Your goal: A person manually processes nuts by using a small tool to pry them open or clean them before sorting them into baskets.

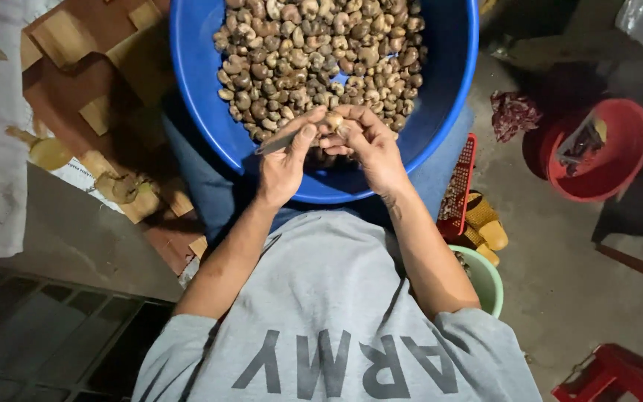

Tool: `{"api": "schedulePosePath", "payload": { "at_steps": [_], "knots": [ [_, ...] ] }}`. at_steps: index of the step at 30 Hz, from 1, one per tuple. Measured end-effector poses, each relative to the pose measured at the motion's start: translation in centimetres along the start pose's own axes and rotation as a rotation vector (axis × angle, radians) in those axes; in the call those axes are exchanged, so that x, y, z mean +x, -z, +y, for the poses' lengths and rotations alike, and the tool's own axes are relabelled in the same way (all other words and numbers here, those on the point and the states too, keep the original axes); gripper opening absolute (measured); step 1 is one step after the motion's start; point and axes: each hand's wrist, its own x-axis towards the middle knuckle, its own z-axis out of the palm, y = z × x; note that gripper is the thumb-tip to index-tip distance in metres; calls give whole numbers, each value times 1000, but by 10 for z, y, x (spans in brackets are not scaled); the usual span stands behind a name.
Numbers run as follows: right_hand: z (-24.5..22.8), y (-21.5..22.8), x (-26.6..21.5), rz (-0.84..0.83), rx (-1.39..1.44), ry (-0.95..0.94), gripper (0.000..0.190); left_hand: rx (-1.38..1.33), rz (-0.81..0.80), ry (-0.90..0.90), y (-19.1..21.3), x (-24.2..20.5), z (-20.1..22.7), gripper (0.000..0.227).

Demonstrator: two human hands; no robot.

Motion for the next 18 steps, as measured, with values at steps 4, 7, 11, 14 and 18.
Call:
{"api": "schedulePosePath", "payload": {
  "at_steps": [4, 7, 11, 14, 18],
  "knots": [
    [-2, -4, -3, -4, -114, 79, 36, -12, -47, -35, -3, 2, 3, 24],
    [-4, -8, -4, -10, -179, 111, 35, 1, -50, -10, 2, 1, -5, 26],
    [-5, -14, -6, 10, -270, 142, 31, 11, -49, -19, 0, 3, -1, 27],
    [-7, -17, -7, 20, -371, 182, 30, 9, -40, -10, 1, 0, -9, 25],
    [-3, -16, -7, 43, -362, 172, 29, 26, -32, 5, 1, 1, 2, 26]
  ]
}}
